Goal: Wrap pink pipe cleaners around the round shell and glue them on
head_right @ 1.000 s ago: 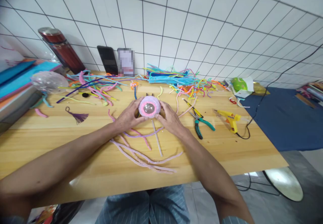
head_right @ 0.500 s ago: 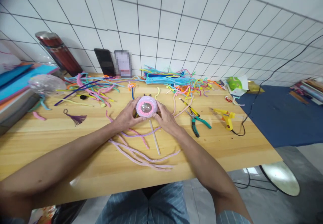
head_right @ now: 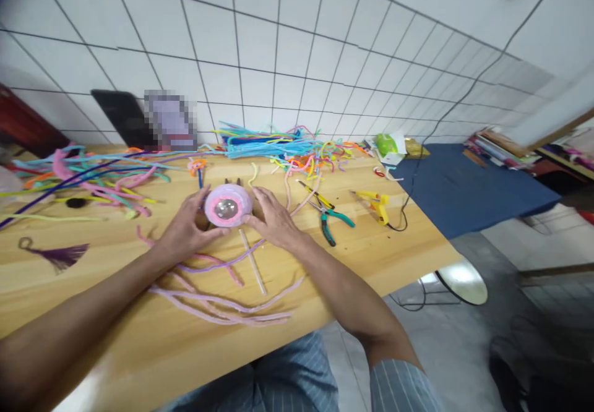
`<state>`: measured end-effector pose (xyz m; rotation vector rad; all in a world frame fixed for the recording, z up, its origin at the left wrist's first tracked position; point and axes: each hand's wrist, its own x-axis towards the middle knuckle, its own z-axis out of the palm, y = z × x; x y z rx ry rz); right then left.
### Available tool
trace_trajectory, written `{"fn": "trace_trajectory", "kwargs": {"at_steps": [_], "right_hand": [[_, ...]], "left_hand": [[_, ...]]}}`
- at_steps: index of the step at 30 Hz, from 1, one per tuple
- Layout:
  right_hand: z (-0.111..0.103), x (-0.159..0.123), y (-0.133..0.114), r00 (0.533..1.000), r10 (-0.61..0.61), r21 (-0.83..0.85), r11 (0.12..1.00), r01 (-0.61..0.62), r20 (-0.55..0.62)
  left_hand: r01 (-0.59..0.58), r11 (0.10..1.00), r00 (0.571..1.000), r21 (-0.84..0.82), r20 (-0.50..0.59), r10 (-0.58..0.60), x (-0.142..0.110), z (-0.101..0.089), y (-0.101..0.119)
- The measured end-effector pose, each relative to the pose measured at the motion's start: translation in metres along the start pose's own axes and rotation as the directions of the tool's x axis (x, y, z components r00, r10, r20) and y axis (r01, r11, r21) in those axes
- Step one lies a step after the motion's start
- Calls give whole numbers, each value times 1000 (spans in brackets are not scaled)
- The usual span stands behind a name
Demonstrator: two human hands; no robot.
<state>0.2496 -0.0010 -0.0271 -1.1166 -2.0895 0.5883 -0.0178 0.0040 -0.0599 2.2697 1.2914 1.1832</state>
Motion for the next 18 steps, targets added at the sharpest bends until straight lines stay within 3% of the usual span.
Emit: {"fn": "trace_trajectory", "kwargs": {"at_steps": [5, 9, 12, 15, 18], "right_hand": [[-9, 1, -9, 989, -30, -53, 998, 22, -142], [-37, 0, -20, 961, -46, -64, 998, 30, -272], [-59, -1, -24, 936, 8, -2, 1000, -10, -352], [-62, -2, -22, 956, 66, 49, 997, -54, -287], [-43, -5, -19, 990, 89, 58, 995, -83, -110]], "left_hand": [[-28, 1000, 999, -5, 16, 28, 0, 0, 1], [-30, 1000, 999, 0, 35, 30, 0, 1, 6], [-48, 999, 997, -19, 55, 49, 0, 3, 9], [-44, 998, 997, -41, 59, 46, 0, 3, 11], [-21, 998, 996, -60, 82, 26, 0, 1, 13]]}}
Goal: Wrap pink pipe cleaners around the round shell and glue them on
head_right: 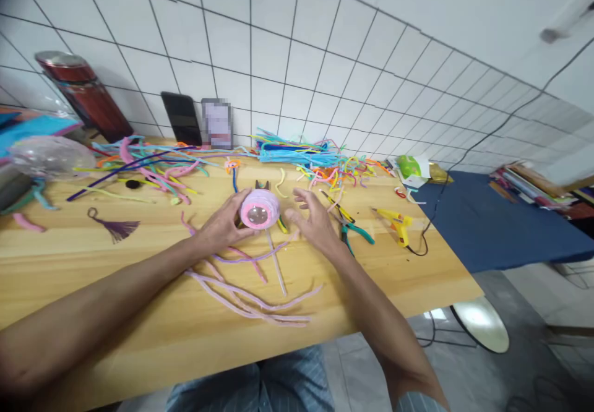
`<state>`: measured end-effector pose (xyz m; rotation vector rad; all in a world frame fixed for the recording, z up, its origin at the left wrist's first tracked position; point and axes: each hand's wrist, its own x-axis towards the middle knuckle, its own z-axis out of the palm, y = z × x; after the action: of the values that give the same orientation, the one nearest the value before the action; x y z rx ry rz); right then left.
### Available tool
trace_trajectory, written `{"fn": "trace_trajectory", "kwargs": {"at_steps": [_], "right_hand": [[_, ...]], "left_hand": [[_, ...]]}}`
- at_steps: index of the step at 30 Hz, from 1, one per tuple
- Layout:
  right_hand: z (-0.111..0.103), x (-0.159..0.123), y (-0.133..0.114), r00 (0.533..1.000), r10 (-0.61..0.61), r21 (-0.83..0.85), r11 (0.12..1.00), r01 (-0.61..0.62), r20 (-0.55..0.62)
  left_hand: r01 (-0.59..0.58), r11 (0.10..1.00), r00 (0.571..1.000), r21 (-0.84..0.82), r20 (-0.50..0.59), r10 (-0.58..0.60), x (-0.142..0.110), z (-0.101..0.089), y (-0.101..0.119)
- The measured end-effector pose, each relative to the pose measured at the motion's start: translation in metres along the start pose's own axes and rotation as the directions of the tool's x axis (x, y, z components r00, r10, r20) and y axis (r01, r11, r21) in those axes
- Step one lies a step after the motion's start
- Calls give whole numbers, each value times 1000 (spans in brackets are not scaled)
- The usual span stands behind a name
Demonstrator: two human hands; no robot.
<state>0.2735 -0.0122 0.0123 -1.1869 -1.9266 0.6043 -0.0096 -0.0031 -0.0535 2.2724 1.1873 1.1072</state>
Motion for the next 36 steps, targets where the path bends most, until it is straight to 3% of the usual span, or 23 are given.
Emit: {"fn": "trace_trajectory", "kwargs": {"at_steps": [4, 7, 10, 12, 18, 20, 25, 36], "right_hand": [[28, -3, 3, 987, -24, -1, 1000, 24, 156], [33, -1, 3, 988, -41, -55, 997, 50, 152], [26, -8, -4, 997, 1, -267, 963, 18, 72], [24, -16, -16, 992, 59, -421, 907, -7, 111], [45, -25, -50, 895, 289, -660, 751, 8, 340], [53, -20, -52, 881, 335, -695, 719, -10, 334], [61, -14, -44, 903, 361, -727, 681, -87, 231], [60, -21, -44, 911, 345, -704, 705, -91, 227]], "left_hand": [[43, 999, 998, -19, -34, -44, 0, -3, 4], [35, 999, 999, -41, -22, -36, 3, -4, 7], [23, 998, 1000, -59, -7, -23, 5, -5, 7], [17, 997, 1000, -71, -2, -17, 5, -4, 6], [-6, 997, 1000, -73, -7, 6, 5, -4, 4], [-19, 997, 1000, -70, -10, 19, 5, -5, 5], [-17, 998, 1000, -62, -11, 17, 5, -5, 5], [-5, 999, 1000, -39, 0, 5, 4, -4, 3]]}}
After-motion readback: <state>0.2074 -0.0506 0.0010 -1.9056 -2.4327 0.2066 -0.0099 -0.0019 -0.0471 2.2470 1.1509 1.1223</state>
